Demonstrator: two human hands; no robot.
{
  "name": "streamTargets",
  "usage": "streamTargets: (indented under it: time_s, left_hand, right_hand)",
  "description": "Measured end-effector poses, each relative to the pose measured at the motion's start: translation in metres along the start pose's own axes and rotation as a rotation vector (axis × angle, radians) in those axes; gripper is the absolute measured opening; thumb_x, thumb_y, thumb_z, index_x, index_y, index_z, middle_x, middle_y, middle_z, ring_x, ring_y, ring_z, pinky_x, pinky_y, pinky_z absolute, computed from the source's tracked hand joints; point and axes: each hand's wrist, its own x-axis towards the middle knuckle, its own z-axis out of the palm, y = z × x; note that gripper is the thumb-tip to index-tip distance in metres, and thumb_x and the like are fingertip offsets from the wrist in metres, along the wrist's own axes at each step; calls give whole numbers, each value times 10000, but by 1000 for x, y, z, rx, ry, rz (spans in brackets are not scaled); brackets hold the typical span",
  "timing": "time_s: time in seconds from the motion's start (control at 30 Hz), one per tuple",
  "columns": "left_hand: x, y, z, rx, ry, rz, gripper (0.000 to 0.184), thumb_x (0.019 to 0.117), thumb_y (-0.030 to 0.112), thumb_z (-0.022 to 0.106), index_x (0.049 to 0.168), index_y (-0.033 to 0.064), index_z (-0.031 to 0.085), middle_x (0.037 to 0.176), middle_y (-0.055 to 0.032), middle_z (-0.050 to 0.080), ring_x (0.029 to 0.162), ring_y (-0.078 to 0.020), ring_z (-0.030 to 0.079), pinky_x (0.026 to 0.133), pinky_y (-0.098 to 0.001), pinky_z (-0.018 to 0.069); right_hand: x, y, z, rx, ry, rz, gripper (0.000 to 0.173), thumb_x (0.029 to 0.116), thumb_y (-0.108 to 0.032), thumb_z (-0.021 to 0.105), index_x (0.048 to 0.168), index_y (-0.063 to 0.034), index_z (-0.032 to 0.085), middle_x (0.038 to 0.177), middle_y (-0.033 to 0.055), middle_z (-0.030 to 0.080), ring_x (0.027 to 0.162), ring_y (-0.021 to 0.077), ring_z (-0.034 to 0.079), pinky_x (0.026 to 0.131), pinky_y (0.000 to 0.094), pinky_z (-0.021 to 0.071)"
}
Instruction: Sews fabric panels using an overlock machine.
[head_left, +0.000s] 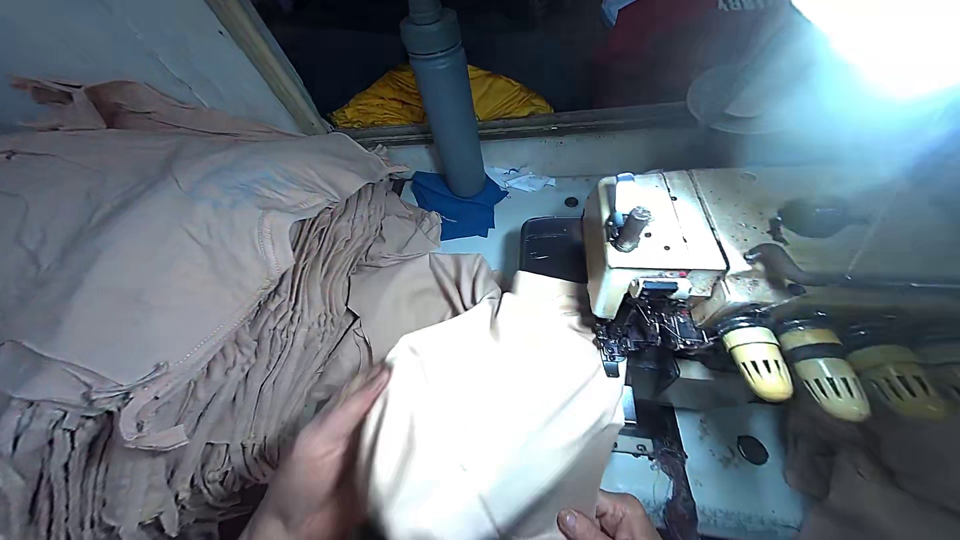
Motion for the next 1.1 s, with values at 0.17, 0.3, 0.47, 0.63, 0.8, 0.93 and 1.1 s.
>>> streamTargets:
  time_s: [0.17, 0.3, 0.47, 0.63, 0.8, 0.93, 1.1]
  left_hand:
    - [-39, -38, -65, 421, 142, -160, 170, 998, 131, 517, 998, 122, 686, 850, 28, 747, 778, -50, 722, 733, -237, 613]
    - [-54, -63, -74, 1167, 305, 177, 160, 926, 173, 682, 1034, 56, 703, 862, -6, 705, 766, -86, 668, 719, -323, 566]
    - [-77, -87, -5, 1226, -17, 735, 303, 985, 349, 651, 1085, 81, 753, 1097, -77, 746, 1060, -134, 693, 920, -316, 570]
    - [-75, -139, 31, 1015, 1, 674, 206, 1006, 208, 627, 1002, 97, 800, 1040, -8, 780, 1007, -61, 702, 926, -262, 537]
    - [-53, -73, 45, 500, 257, 311, 130, 943, 15, 611, 917, 93, 712, 747, 77, 707, 667, -15, 669, 632, -196, 577]
    - [-73, -37, 54, 840, -190, 417, 26, 915, 76, 714, 919, 79, 740, 873, 54, 730, 786, 34, 658, 712, -145, 557]
    - [-76, -77, 70, 1203, -461, 510, 120, 952, 79, 669, 933, 9, 765, 831, -142, 728, 701, -176, 691, 594, -299, 539]
  right_hand:
    - [-11, 8, -2, 15, -4, -115, 50, 888, -7, 693, 922, -41, 708, 798, -72, 738, 716, -13, 688, 670, 209, 585]
    - [-22, 17, -6, 37, -39, -224, 86, 883, -48, 723, 968, -42, 737, 866, -43, 765, 773, 14, 716, 718, 224, 615]
    - [-32, 15, -7, 2, -135, -378, 149, 914, -100, 720, 1043, -25, 730, 963, -34, 769, 895, 5, 718, 817, 219, 611]
    - [-32, 10, -6, 1, -236, -443, 162, 921, -73, 711, 1046, 29, 695, 918, -7, 758, 848, -26, 701, 775, 181, 591]
    - [-31, 5, -10, 89, -339, -329, 201, 925, 15, 665, 1117, 71, 651, 988, 12, 746, 911, -6, 691, 839, 212, 576]
    - [-32, 2, -13, 179, -392, -322, 280, 901, 35, 678, 1177, 15, 634, 1066, -53, 736, 984, -25, 675, 887, 218, 561]
    - [-32, -2, -20, 248, -371, -322, 390, 857, 62, 675, 1239, 6, 620, 1128, -68, 733, 1049, -7, 674, 943, 254, 558]
